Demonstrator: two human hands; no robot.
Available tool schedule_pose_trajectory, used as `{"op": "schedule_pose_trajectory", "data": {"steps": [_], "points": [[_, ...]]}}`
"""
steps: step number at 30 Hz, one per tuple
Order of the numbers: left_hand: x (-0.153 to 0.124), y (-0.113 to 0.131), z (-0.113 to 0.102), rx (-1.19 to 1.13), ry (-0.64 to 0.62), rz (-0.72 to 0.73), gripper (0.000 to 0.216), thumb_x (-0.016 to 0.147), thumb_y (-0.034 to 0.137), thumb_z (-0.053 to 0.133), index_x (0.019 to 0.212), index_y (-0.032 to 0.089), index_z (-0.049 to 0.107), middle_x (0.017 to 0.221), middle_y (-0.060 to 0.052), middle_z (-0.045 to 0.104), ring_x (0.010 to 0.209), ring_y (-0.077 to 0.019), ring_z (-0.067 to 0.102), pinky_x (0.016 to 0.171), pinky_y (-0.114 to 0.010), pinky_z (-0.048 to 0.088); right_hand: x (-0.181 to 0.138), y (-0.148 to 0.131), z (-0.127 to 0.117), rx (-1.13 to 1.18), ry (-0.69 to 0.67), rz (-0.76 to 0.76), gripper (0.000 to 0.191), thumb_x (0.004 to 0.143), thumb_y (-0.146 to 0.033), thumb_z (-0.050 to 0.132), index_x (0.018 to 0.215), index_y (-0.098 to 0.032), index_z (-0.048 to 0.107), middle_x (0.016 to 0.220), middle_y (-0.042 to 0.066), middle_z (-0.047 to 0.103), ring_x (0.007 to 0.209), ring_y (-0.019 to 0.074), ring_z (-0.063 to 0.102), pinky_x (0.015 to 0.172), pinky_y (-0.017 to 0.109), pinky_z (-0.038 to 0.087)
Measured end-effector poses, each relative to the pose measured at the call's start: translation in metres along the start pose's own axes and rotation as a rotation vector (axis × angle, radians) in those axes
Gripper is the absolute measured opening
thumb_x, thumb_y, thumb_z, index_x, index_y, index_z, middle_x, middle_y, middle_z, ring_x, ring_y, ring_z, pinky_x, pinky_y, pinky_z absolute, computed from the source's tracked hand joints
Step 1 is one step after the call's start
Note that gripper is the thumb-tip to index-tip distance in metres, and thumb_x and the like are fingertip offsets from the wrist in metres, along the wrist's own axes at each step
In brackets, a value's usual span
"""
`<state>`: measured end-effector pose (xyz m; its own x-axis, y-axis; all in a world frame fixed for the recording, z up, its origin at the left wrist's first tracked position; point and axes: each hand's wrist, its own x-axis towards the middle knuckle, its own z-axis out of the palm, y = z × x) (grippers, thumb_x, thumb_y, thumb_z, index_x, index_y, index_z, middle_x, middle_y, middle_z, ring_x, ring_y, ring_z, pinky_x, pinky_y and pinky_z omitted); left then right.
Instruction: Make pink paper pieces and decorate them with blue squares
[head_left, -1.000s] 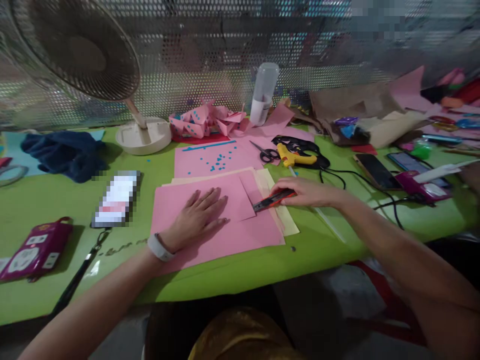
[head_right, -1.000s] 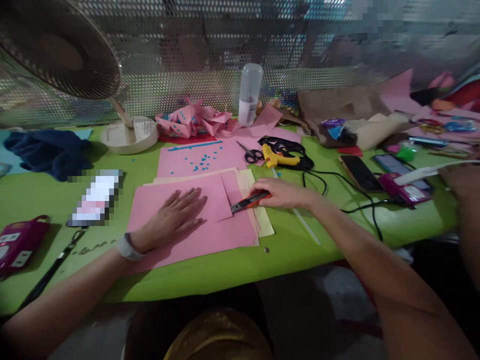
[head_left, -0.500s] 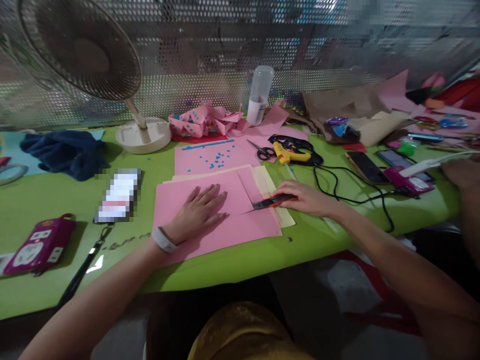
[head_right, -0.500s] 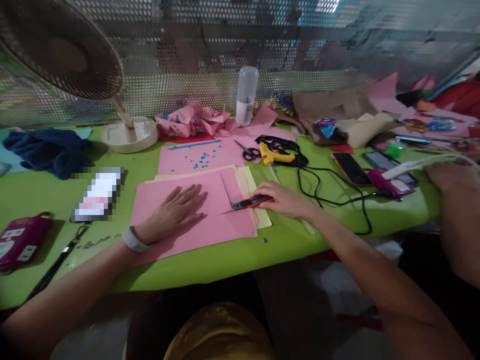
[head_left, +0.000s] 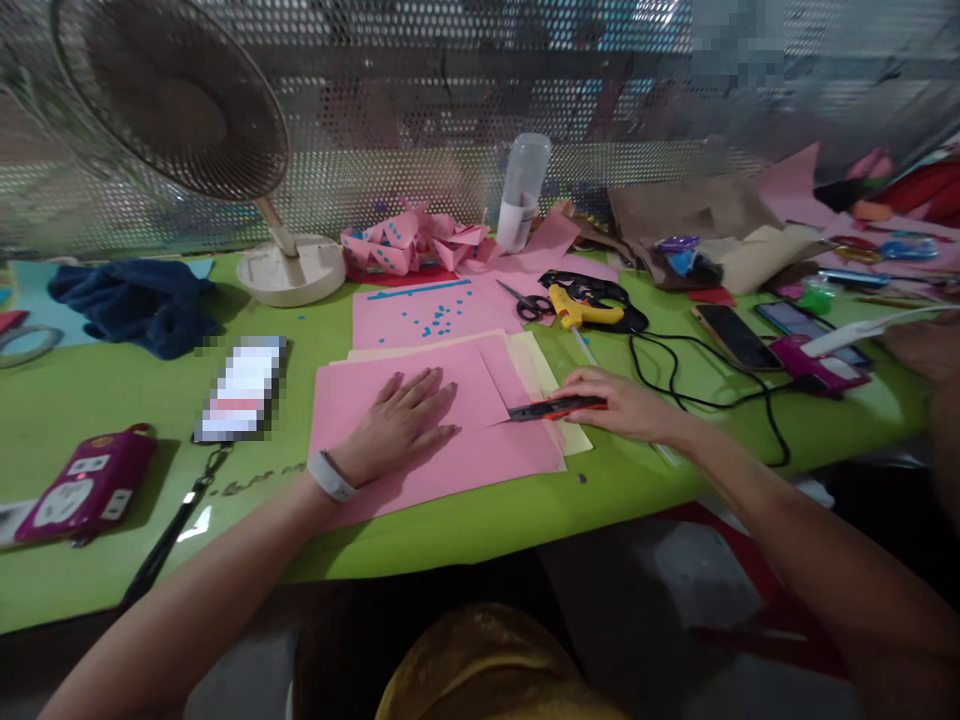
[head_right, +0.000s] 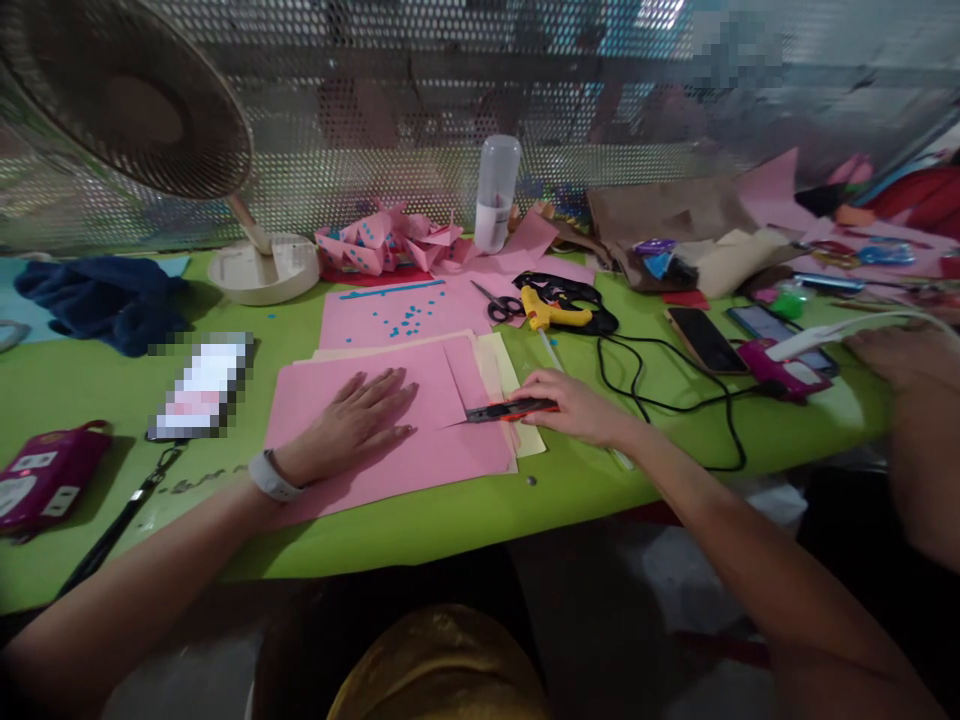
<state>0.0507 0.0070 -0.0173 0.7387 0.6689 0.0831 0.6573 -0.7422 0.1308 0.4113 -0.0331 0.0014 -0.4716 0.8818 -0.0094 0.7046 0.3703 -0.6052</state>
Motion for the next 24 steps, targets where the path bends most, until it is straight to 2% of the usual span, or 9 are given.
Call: {"op": "schedule_pose_trajectory", "data": {"steps": [15,24], "points": [[0.0,0.001,-0.001,-0.007,-0.017,-0.008,0.064,0.099,0.059,0.03,0.152,0.024,0.032,0.161,-0.008,0.027,0.149,-0.0263,0.024,0.122,-0.051,0.014,-0.005,-0.012,0.006,0.034,-0.011,0.058,0.041,0.09,-0.049,0.057,0.123,-0.029,0.069,0.106,0.008,0.06,0.094,0.0221,0.059,0.087,0.039,0.047],[-0.001,0.0,0.0,-0.053,0.013,0.002,0.064,0.098,0.06,0.032,0.153,0.027,0.032,0.161,-0.007,0.028,0.149,-0.0267,0.025,0.122,-0.052,0.013,-0.007,-0.023,0.016,-0.01,0.015,0.014,0.038,0.094,-0.045,0.054,0.128,-0.033,0.065,0.109,0.007,0.06,0.102,0.0233,0.06,0.092,0.04,0.047]]}}
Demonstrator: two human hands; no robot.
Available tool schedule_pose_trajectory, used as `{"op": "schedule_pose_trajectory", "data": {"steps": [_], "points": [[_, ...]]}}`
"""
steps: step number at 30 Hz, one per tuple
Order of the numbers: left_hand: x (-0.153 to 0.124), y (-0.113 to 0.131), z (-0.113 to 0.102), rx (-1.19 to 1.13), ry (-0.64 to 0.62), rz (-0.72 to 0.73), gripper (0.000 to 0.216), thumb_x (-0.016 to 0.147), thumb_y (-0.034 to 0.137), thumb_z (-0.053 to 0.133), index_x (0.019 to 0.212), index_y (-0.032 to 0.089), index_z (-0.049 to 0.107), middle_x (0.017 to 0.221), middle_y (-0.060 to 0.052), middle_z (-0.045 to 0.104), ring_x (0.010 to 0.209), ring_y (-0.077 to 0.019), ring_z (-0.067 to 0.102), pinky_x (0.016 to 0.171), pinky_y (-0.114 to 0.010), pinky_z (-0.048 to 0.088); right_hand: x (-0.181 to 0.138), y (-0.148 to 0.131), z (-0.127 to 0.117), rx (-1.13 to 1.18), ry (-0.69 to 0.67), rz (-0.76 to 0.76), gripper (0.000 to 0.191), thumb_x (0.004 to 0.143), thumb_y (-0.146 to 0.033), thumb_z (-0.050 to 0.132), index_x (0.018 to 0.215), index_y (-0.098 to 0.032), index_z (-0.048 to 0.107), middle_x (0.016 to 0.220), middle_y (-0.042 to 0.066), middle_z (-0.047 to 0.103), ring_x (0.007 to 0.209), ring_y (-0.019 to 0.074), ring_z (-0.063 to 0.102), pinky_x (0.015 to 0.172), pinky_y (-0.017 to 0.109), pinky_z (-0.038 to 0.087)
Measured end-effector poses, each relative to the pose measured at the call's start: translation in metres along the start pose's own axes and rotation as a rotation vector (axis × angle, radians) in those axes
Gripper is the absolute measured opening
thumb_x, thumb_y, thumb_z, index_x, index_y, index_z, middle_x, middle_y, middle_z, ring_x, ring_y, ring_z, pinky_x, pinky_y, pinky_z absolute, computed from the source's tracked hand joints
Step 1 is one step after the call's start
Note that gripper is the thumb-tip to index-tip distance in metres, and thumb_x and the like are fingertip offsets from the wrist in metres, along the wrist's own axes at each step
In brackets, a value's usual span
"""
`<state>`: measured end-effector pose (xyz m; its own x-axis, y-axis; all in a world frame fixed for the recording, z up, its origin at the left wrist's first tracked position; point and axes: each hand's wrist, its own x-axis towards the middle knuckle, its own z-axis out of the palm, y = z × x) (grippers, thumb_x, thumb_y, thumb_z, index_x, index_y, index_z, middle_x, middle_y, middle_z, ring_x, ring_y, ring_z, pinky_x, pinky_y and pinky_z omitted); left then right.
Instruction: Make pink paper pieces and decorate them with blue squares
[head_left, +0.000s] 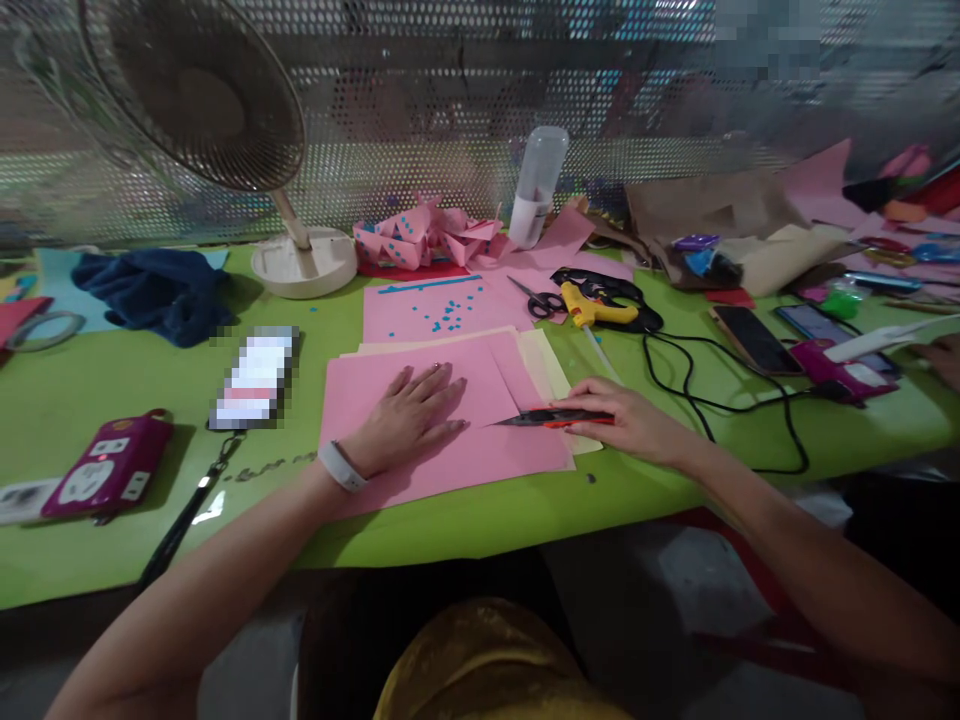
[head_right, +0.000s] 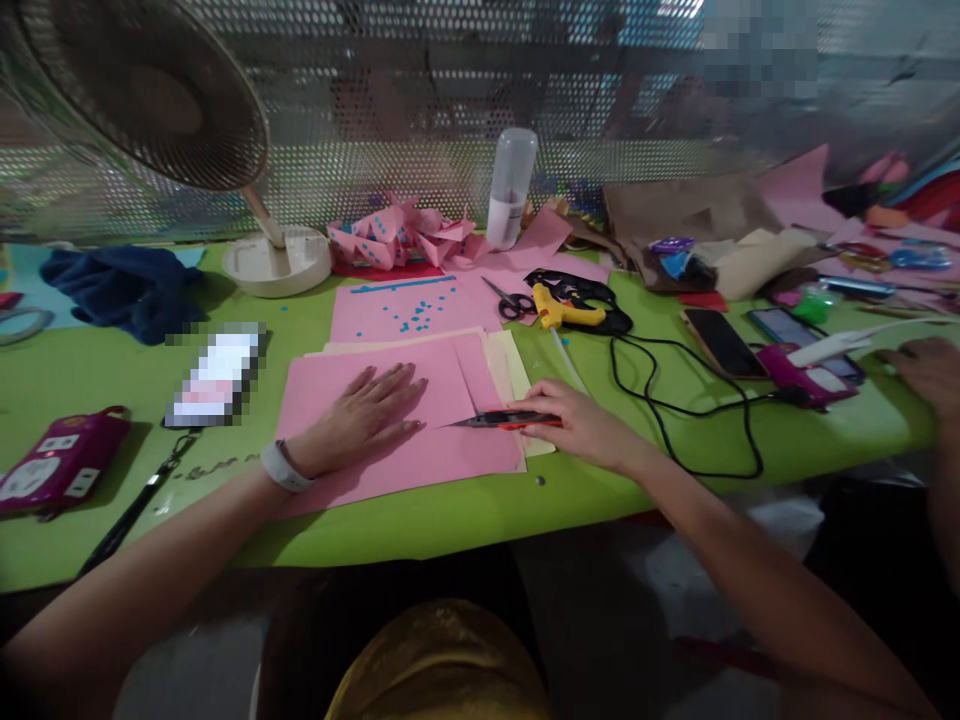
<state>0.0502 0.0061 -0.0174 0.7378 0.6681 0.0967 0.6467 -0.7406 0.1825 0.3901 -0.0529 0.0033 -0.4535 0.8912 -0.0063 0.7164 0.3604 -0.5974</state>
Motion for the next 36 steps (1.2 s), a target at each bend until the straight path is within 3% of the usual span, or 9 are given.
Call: {"op": "schedule_pose_trajectory", "data": {"steps": [15,22,25,32,36], "points": [[0.0,0.002,-0.003,0.023,-0.038,-0.027,0.066,0.098,0.06,0.031,0.152,0.023,0.033,0.161,-0.009,0.026,0.148,-0.0269,0.026,0.122,-0.052,0.013,-0.002,-0.005,0.012,-0.012,0.072,-0.03,0.036,0.093,-0.043,0.056,0.125,-0.031,0.067,0.106,0.008,0.06,0.099,0.0226,0.06,0.09,0.041,0.049],[0.006,0.005,0.001,0.062,0.063,-0.066,0.062,0.097,0.059,0.037,0.149,0.024,0.039,0.162,-0.007,0.023,0.151,-0.0267,0.016,0.123,-0.054,0.002,0.012,-0.013,0.012,-0.029,0.121,-0.043,0.037,0.094,-0.042,0.053,0.128,-0.033,0.065,0.107,0.008,0.06,0.101,0.0241,0.059,0.091,0.043,0.049],[0.009,0.006,0.003,0.052,0.076,-0.095,0.065,0.097,0.061,0.035,0.149,0.023,0.04,0.162,-0.008,0.023,0.151,-0.0274,0.016,0.123,-0.055,0.004,0.014,-0.009,0.011,-0.05,0.119,-0.044,0.038,0.094,-0.044,0.053,0.129,-0.033,0.064,0.107,0.008,0.06,0.102,0.0244,0.059,0.091,0.043,0.049],[-0.006,-0.033,-0.016,0.032,-0.089,-0.119,0.061,0.1,0.057,0.025,0.152,0.027,0.033,0.162,-0.007,0.026,0.15,-0.0288,0.018,0.121,-0.055,0.016,0.013,-0.001,0.012,-0.031,0.097,-0.017,0.039,0.093,-0.048,0.053,0.126,-0.032,0.066,0.104,0.008,0.059,0.101,0.0254,0.058,0.089,0.043,0.049],[-0.021,-0.051,-0.017,0.019,-0.129,-0.028,0.061,0.1,0.058,0.024,0.155,0.031,0.027,0.163,-0.004,0.019,0.152,-0.0264,0.012,0.122,-0.05,0.014,0.016,-0.004,0.013,-0.041,0.106,-0.036,0.04,0.093,-0.049,0.053,0.126,-0.032,0.067,0.103,0.009,0.06,0.1,0.0265,0.057,0.09,0.046,0.049]]}}
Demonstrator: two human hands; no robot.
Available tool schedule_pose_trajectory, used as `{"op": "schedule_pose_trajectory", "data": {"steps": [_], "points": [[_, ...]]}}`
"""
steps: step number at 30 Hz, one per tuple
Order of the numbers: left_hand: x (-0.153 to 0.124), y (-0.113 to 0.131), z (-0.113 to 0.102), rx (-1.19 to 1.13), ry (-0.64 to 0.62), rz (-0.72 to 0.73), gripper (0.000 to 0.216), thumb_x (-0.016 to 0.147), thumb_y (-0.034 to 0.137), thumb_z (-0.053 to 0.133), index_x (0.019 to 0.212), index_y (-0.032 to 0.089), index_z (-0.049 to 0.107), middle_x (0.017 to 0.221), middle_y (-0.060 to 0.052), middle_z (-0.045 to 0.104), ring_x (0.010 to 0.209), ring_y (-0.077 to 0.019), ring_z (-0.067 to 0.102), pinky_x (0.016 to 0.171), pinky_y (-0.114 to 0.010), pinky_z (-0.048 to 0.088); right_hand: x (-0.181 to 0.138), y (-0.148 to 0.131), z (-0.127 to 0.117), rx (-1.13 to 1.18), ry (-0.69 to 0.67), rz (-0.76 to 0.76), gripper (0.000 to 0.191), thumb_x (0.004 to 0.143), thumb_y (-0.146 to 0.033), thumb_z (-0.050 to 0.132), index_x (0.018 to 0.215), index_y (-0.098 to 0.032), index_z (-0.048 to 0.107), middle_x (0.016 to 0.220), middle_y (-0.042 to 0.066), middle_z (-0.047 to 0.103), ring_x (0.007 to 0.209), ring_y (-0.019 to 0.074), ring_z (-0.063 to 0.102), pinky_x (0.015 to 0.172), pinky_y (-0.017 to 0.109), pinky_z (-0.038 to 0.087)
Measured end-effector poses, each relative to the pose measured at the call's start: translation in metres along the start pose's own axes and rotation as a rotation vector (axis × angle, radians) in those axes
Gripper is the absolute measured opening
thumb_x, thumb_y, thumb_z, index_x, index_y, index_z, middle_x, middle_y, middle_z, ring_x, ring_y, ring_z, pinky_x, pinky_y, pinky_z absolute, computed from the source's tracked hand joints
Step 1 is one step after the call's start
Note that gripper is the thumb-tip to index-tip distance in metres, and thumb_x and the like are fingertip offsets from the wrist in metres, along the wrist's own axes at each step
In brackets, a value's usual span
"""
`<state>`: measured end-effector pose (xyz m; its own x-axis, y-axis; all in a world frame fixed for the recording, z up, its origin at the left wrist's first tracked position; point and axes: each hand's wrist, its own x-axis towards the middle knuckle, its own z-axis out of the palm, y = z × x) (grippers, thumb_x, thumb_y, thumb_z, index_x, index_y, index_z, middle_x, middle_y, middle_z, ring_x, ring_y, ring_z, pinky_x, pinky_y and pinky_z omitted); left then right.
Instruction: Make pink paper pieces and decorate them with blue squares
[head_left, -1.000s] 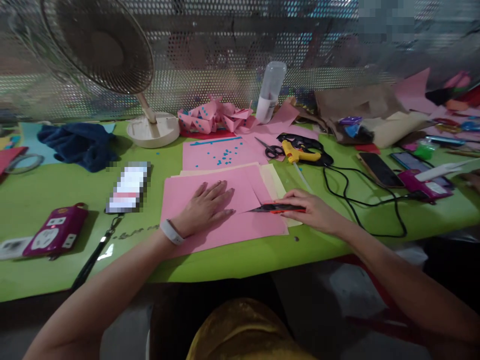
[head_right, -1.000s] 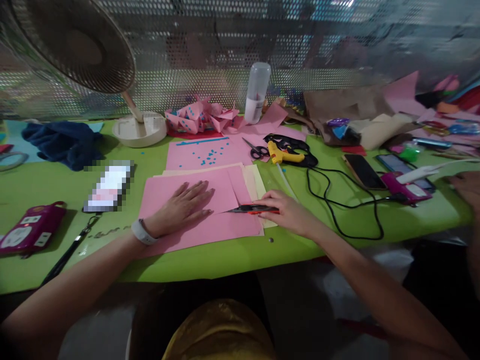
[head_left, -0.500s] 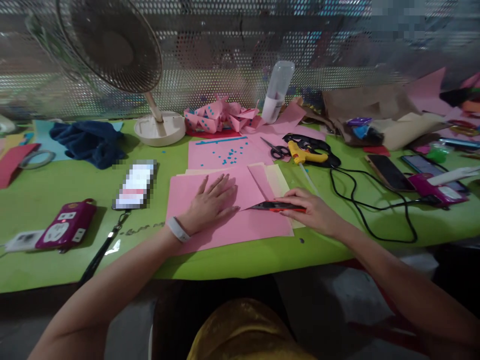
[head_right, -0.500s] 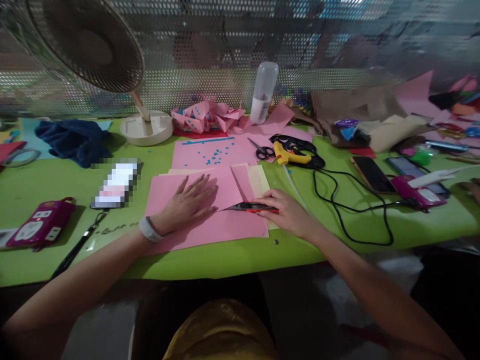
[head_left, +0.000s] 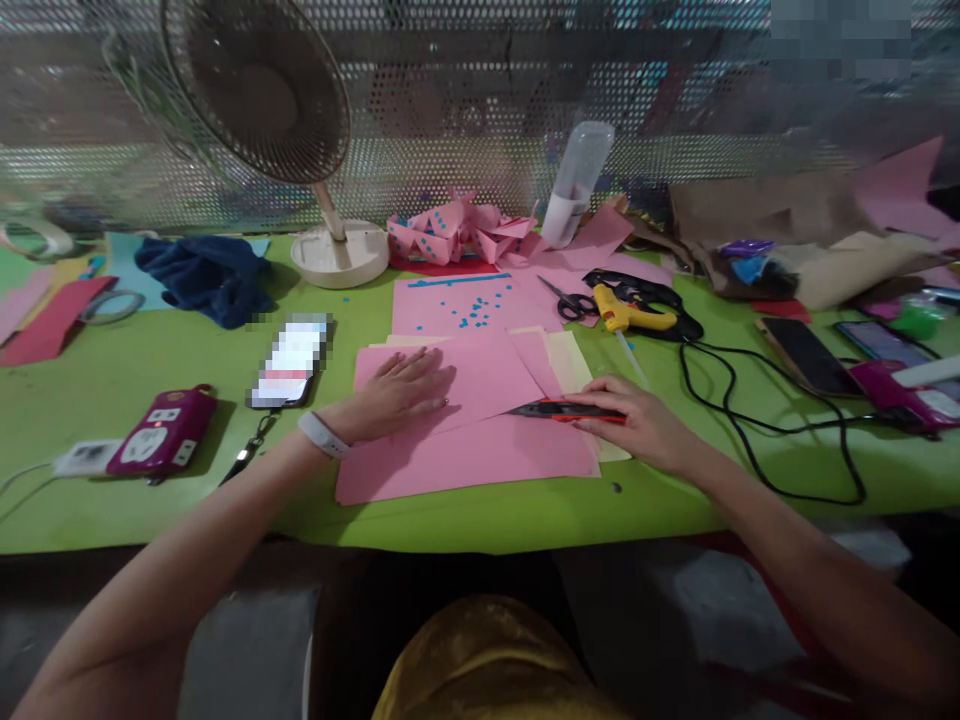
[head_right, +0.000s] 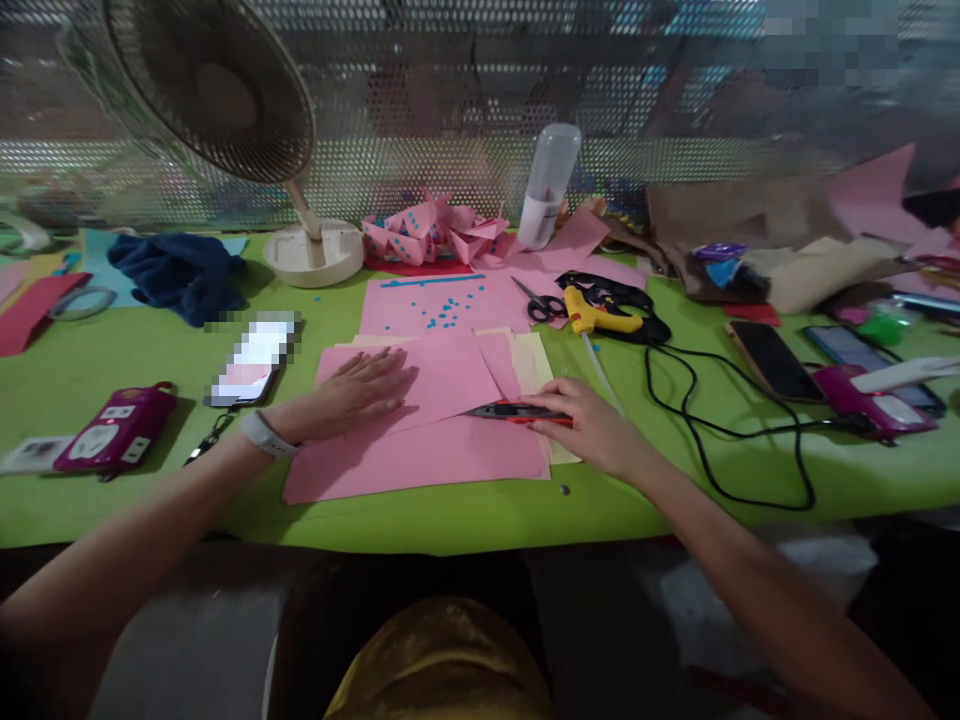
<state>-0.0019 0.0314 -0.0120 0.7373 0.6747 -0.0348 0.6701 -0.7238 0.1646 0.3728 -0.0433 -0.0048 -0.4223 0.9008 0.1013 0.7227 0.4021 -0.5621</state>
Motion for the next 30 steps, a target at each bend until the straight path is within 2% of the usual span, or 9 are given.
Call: {"op": "schedule_pose_trajectory", "data": {"steps": [7,14,20,26,30], "points": [[-0.003,0.004,0.011,0.031,0.089,-0.032,0.06,0.1,0.055,0.032,0.155,0.033,0.026,0.164,-0.002,0.016,0.151,-0.0237,0.017,0.123,-0.046,0.01,0.007,-0.001,0.01,0.003,0.042,-0.069,0.034,0.093,-0.043,0.054,0.122,-0.032,0.069,0.103,0.008,0.059,0.099,0.0248,0.058,0.089,0.045,0.05],[-0.003,0.005,0.008,0.064,0.063,-0.034,0.06,0.1,0.054,0.031,0.155,0.029,0.026,0.164,-0.004,0.016,0.151,-0.0213,0.014,0.123,-0.045,0.009,0.0,-0.002,0.005,0.052,-0.02,-0.019,0.036,0.093,-0.043,0.056,0.126,-0.032,0.067,0.104,0.008,0.059,0.097,0.0239,0.059,0.086,0.042,0.051],[-0.003,0.006,0.008,0.051,0.07,-0.032,0.059,0.1,0.053,0.032,0.155,0.03,0.026,0.164,-0.003,0.016,0.151,-0.0227,0.015,0.123,-0.046,0.009,0.006,-0.01,0.011,0.037,-0.021,-0.049,0.036,0.093,-0.041,0.055,0.125,-0.028,0.068,0.106,0.009,0.06,0.098,0.0242,0.06,0.088,0.042,0.051],[-0.004,0.006,0.009,0.061,0.07,-0.024,0.061,0.1,0.055,0.031,0.155,0.029,0.026,0.164,-0.003,0.017,0.151,-0.0226,0.014,0.123,-0.044,0.009,0.0,-0.007,0.012,0.035,-0.015,-0.047,0.036,0.093,-0.042,0.056,0.125,-0.032,0.067,0.105,0.008,0.06,0.098,0.0231,0.06,0.087,0.041,0.052],[-0.005,0.005,0.011,0.085,0.086,-0.016,0.06,0.101,0.054,0.029,0.155,0.029,0.025,0.164,-0.004,0.017,0.151,-0.0235,0.015,0.123,-0.045,0.008,0.006,-0.017,0.017,-0.008,-0.002,-0.06,0.036,0.095,-0.043,0.053,0.124,-0.03,0.068,0.106,0.009,0.061,0.1,0.0238,0.061,0.089,0.042,0.053]]}}
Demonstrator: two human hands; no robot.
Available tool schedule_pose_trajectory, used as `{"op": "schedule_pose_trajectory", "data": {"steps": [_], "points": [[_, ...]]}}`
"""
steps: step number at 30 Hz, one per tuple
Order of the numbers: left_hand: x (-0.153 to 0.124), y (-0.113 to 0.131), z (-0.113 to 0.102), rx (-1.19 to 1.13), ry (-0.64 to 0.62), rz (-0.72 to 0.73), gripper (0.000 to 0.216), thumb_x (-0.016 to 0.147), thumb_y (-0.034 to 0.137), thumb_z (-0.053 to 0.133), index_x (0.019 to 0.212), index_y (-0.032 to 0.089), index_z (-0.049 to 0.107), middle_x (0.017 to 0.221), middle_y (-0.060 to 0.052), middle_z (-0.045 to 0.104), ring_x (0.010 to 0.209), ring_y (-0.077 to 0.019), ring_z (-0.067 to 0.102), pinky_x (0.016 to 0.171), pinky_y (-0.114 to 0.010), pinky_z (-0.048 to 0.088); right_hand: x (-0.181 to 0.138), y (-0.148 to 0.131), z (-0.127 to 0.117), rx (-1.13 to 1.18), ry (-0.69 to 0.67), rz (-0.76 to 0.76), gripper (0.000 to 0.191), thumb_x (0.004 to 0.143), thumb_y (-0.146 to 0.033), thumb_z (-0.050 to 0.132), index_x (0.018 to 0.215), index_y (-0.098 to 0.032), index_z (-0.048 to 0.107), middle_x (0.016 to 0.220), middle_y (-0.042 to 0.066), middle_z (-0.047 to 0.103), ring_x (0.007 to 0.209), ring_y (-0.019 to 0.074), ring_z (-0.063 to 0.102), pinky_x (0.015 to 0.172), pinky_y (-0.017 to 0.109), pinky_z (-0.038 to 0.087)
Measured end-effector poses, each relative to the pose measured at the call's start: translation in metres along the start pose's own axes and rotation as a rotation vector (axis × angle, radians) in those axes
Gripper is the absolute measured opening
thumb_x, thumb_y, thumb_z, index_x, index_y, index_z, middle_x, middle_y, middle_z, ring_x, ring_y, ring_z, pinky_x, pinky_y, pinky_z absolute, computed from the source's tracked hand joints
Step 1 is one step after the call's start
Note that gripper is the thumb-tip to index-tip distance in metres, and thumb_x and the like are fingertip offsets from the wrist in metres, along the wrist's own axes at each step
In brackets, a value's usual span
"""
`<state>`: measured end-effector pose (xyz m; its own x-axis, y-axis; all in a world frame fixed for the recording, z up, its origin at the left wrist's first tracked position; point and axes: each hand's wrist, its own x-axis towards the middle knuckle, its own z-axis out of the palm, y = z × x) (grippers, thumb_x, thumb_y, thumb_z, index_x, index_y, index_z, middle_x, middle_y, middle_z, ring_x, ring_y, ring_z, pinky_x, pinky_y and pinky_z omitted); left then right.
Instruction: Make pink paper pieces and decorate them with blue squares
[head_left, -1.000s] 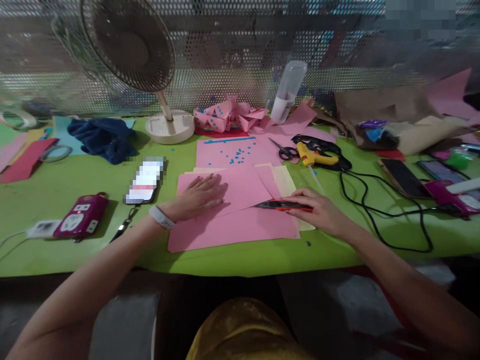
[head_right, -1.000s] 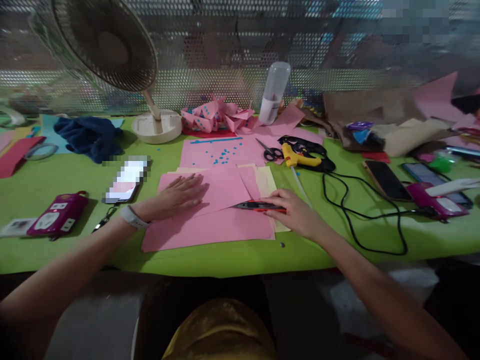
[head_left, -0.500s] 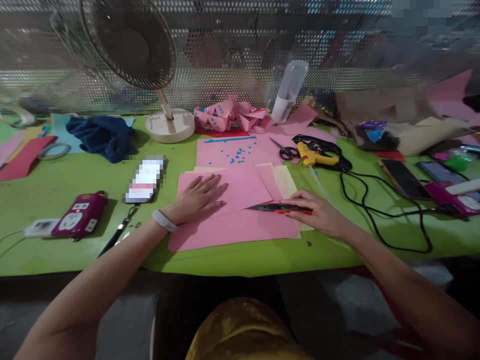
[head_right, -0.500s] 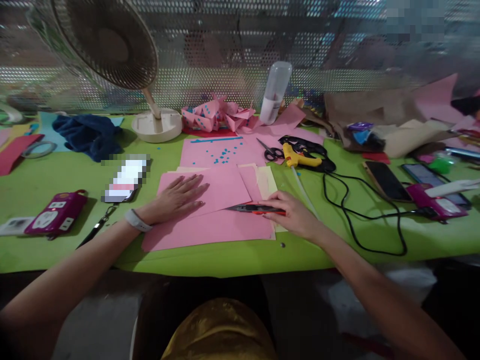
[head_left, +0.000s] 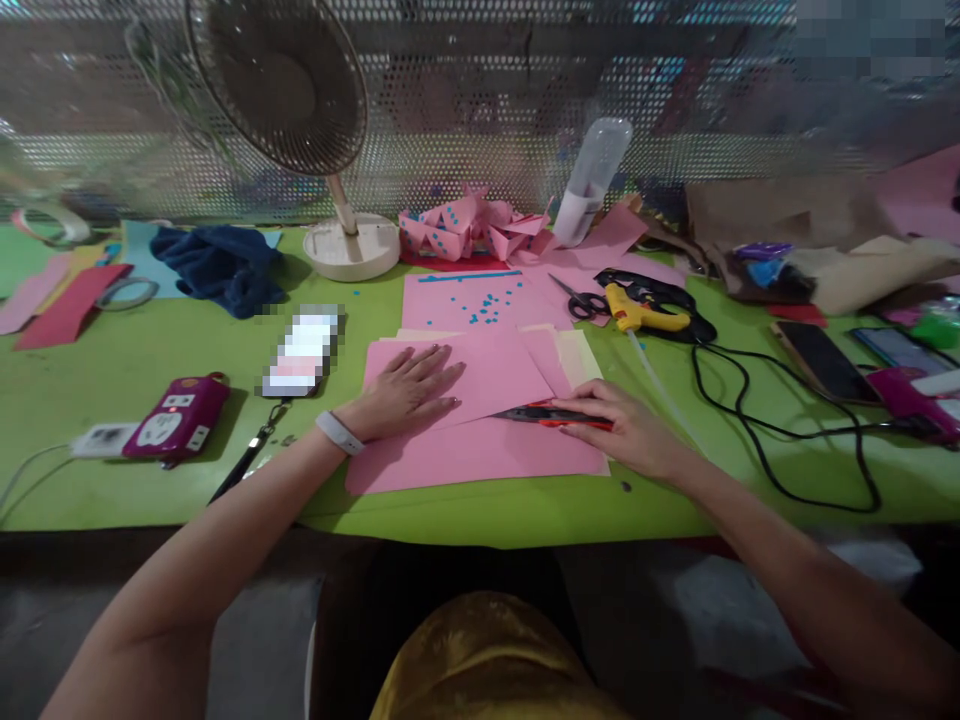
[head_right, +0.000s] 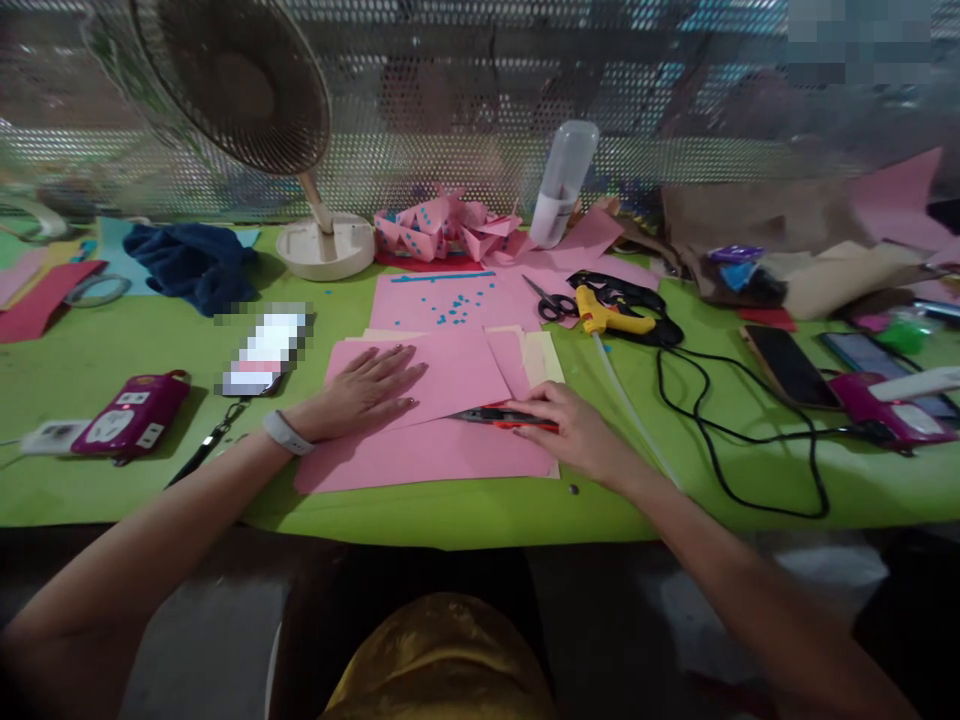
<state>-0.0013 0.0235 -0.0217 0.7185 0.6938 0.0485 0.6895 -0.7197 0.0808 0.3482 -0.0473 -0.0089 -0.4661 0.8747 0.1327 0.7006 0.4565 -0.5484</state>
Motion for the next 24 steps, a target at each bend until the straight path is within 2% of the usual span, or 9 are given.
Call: {"op": "schedule_pose_trajectory", "data": {"steps": [4,10,15,24], "points": [[0.0,0.0,0.001,0.007,0.005,0.005,0.061,0.101,0.056,0.029,0.155,0.029,0.025,0.164,-0.004,0.018,0.151,-0.0247,0.018,0.123,-0.045,0.009,0.004,-0.008,0.003,0.008,0.004,-0.023,0.036,0.095,-0.042,0.053,0.124,-0.026,0.068,0.106,0.01,0.062,0.102,0.0244,0.061,0.091,0.042,0.052],[0.001,-0.001,0.003,0.037,-0.001,0.005,0.062,0.101,0.056,0.028,0.155,0.026,0.027,0.163,-0.007,0.018,0.151,-0.0246,0.017,0.122,-0.047,0.011,0.002,-0.007,0.005,0.037,0.006,-0.021,0.034,0.094,-0.04,0.056,0.124,-0.029,0.068,0.105,0.008,0.061,0.101,0.0231,0.06,0.09,0.041,0.053],[0.001,-0.002,0.006,0.017,0.018,-0.001,0.061,0.1,0.055,0.03,0.155,0.028,0.028,0.163,-0.005,0.02,0.15,-0.0243,0.019,0.123,-0.045,0.011,0.011,-0.012,0.016,0.03,0.043,-0.052,0.034,0.093,-0.038,0.057,0.123,-0.029,0.068,0.106,0.009,0.061,0.104,0.0245,0.06,0.093,0.043,0.051],[0.002,-0.001,0.005,0.003,0.003,-0.013,0.064,0.099,0.059,0.028,0.154,0.027,0.029,0.163,-0.006,0.021,0.151,-0.0247,0.018,0.123,-0.046,0.011,0.011,-0.018,0.021,0.039,0.042,-0.044,0.033,0.093,-0.035,0.058,0.124,-0.03,0.068,0.105,0.008,0.06,0.103,0.024,0.059,0.093,0.043,0.052]]}}
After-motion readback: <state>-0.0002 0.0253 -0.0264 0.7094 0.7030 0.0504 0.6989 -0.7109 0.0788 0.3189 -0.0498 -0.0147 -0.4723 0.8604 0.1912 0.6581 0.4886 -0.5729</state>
